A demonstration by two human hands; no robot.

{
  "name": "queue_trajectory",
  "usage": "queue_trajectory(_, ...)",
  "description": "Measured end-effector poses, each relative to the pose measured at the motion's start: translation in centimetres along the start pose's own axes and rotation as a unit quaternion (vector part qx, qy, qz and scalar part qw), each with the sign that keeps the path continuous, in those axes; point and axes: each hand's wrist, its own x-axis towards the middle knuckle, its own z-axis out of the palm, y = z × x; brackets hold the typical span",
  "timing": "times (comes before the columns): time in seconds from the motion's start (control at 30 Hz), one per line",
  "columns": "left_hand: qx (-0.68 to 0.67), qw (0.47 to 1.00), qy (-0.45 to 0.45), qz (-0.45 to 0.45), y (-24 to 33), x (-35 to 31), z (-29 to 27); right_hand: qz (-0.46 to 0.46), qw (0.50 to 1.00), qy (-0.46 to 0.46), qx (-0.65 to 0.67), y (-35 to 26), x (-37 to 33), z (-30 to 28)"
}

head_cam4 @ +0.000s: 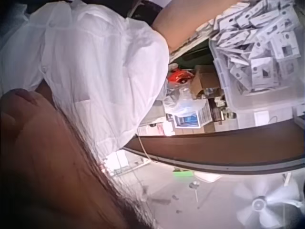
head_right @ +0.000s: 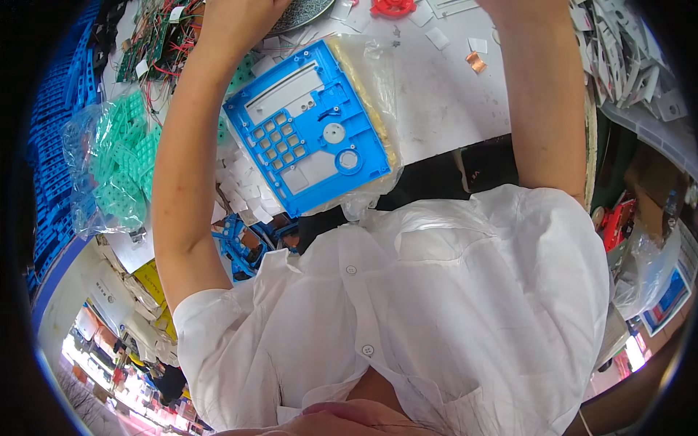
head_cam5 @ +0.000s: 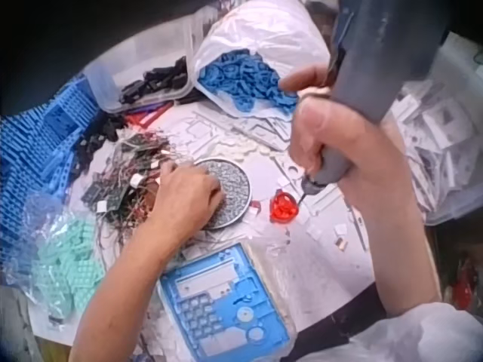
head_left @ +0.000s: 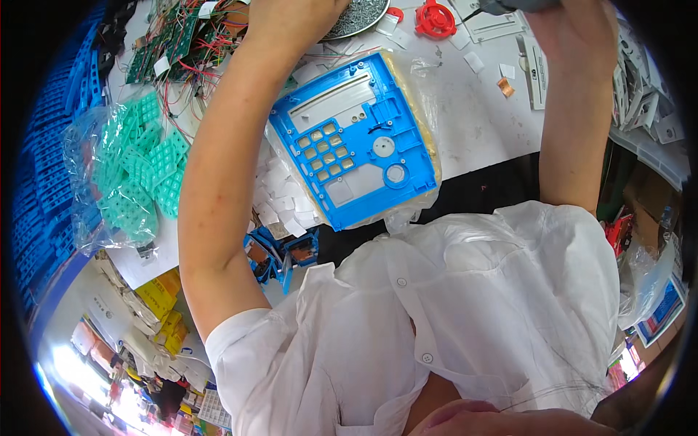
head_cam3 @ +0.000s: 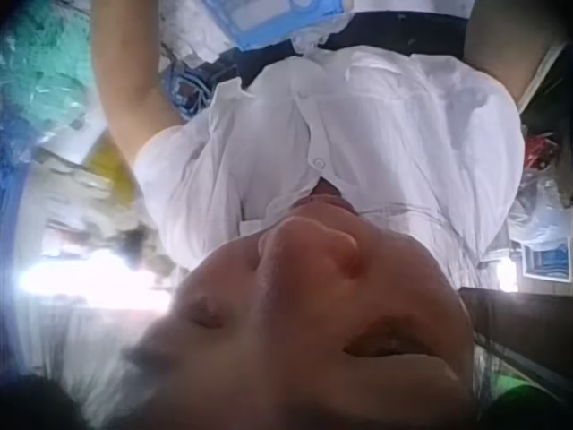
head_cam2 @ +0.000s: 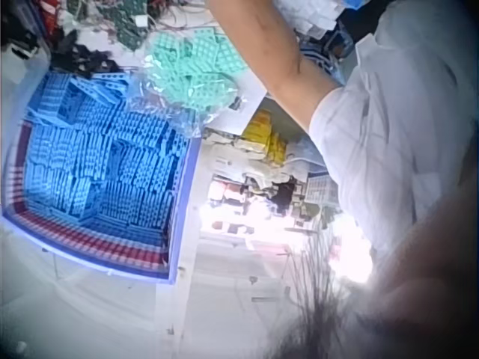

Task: Assembling electronic components and plastic parts onto a blue toy casing using a glue gun.

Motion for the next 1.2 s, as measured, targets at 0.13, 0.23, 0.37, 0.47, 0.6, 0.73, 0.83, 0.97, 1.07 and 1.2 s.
queue_trajectory(0.13, 0.009, 1.000, 0.027, -0.004, 0.0, 0.3, 1.4, -0.001, 1.000, -0.012, -0.005, 0.5, -0.5, 1.1)
queue_trajectory(0.23, -0.023, 1.000, 0.017, -0.005, 0.5, 0.4, -0.5, 0.072, 0.997, 0.024, 0.010, -1.9, -1.1, 3.4)
queue_trajectory(0.37, -0.107, 0.989, 0.083, 0.062, 5.0, -4.9, -6.8, -0.022, 0.948, -0.101, 0.301, 1.1, -3.8, 2.1)
queue_trajectory(0.47, -0.234, 0.971, 0.034, 0.035, 8.8, -9.6, -8.1, 0.005, 0.918, -0.175, 0.355, -0.6, -5.8, 2.6)
queue_trajectory(0.6, -0.370, 0.927, 0.022, -0.049, 10.9, -13.7, -7.7, 0.031, 0.909, -0.252, 0.331, -0.9, -6.9, 3.7)
queue_trajectory(0.73, -0.401, 0.911, 0.034, -0.090, 11.4, -14.6, -7.9, 0.041, 0.912, -0.253, 0.320, -0.7, -7.2, 4.3)
queue_trajectory(0.83, -0.406, 0.908, 0.055, -0.091, 11.5, -14.5, -7.9, 0.054, 0.921, -0.224, 0.314, -0.5, -7.7, 4.7)
queue_trajectory(0.97, -0.350, 0.930, 0.081, -0.076, 11.6, -14.7, -7.6, 0.069, 0.940, -0.161, 0.293, -0.7, -8.9, 5.5)
queue_trajectory(1.07, -0.276, 0.954, 0.080, -0.085, 12.0, -15.1, -7.9, 0.080, 0.959, -0.103, 0.252, -1.2, -9.7, 6.5)
queue_trajectory(1.2, -0.192, 0.978, 0.015, -0.085, 12.4, -16.3, -7.6, 0.051, 0.978, -0.117, 0.164, 1.2, -9.8, 6.4)
